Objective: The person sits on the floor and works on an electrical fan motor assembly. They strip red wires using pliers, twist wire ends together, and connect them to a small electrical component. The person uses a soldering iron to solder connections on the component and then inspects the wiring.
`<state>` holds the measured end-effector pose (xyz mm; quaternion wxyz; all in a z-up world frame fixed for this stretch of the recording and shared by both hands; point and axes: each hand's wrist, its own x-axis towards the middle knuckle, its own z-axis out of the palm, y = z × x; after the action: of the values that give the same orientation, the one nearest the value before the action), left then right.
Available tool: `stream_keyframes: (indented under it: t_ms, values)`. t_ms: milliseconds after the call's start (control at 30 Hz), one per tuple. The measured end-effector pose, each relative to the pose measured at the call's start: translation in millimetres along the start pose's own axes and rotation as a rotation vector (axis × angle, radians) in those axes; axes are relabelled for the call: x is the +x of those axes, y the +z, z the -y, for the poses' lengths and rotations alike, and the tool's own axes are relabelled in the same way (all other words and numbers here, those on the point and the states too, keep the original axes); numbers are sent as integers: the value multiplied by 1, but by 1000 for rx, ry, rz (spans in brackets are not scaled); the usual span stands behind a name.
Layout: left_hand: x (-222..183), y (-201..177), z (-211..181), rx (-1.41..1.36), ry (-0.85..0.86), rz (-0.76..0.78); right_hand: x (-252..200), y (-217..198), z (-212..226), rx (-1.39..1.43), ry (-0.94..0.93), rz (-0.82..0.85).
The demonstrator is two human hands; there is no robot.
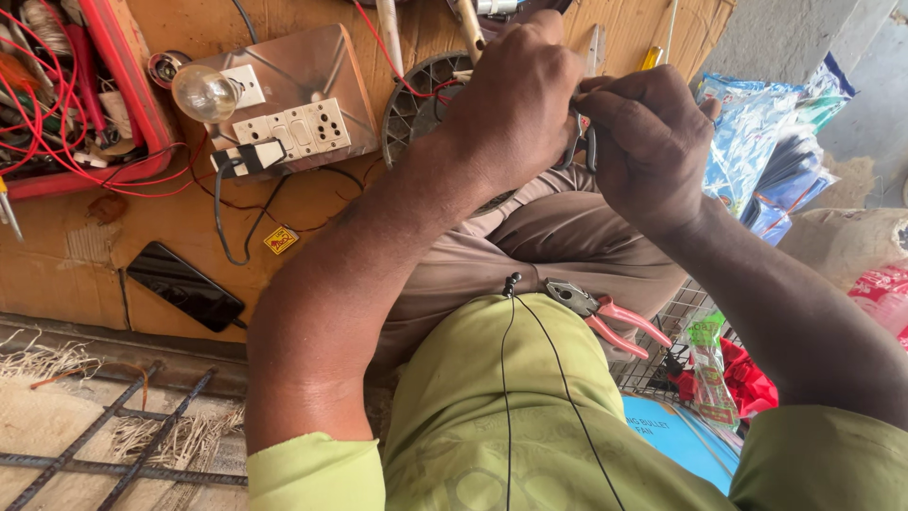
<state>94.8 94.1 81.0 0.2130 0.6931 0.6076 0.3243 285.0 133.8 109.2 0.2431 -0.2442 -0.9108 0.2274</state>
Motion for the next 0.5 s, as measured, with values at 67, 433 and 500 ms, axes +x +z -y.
stream_keyframes:
  t_ms: [67,433,500]
  values:
    - [-1,-3,1,-51,-24,-9,2,4,4,10,2,-27]
    - [-4,-19,6,-89,35,-43,11,2,5,31,94,-31]
    - [-8,-17,5,-118,9,-1,6,-1,4,121,111,-20]
